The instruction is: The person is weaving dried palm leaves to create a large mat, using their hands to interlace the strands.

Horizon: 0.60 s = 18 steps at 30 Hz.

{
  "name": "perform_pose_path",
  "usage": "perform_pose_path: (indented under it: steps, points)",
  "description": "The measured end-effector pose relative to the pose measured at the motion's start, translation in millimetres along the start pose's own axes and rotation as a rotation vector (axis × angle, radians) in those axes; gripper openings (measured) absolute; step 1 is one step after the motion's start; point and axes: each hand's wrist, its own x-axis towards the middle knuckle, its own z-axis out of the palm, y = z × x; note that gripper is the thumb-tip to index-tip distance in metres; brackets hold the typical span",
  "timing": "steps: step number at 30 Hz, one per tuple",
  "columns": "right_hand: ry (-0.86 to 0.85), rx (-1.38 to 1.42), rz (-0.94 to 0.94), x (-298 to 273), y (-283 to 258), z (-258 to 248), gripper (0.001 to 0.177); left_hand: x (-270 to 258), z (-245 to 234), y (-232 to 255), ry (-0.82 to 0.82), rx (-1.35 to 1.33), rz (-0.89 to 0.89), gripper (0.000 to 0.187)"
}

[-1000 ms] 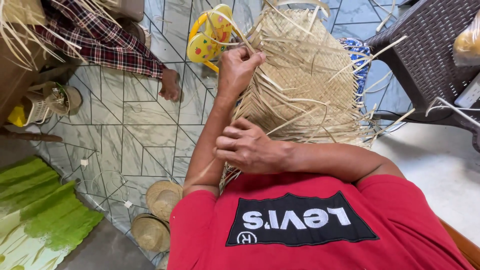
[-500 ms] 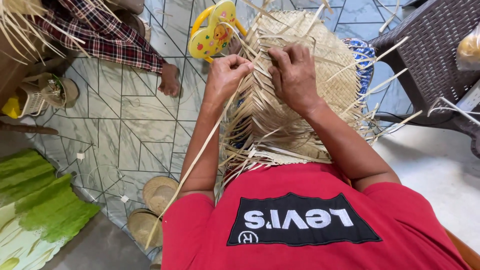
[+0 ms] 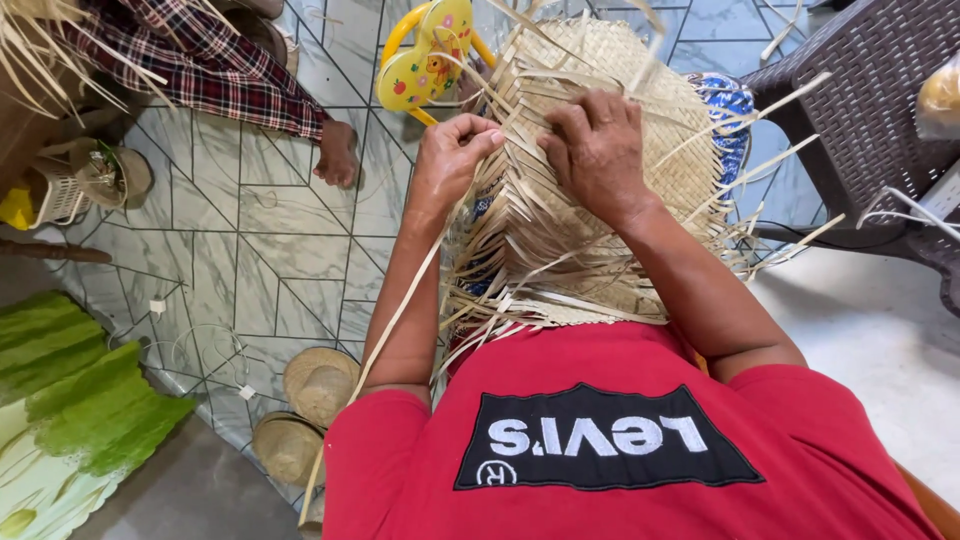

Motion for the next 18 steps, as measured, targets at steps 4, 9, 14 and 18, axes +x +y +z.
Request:
perform_pose_path:
  steps: [4, 9, 14, 18]
  points:
    - [-0.106, 0.02, 0.081, -21, 21, 1, 0.023, 2, 3, 1, 0.024, 0.065, 0.078, 0.012]
    - [-0.214, -0.091, 0.124, -41, 44, -50, 0.016, 18, 12, -16, 0.083, 0.345, 0.266, 0.014]
    - [-0.405, -0.321, 0.359, -87, 79, -77, 0.025, 16, 14, -16, 0.078, 0.334, 0.338, 0.012]
    - [-0.434, -0.197, 0.446, -120, 91, -72, 0.026, 8, 15, -12, 0.082, 0.257, 0.351, 0.01]
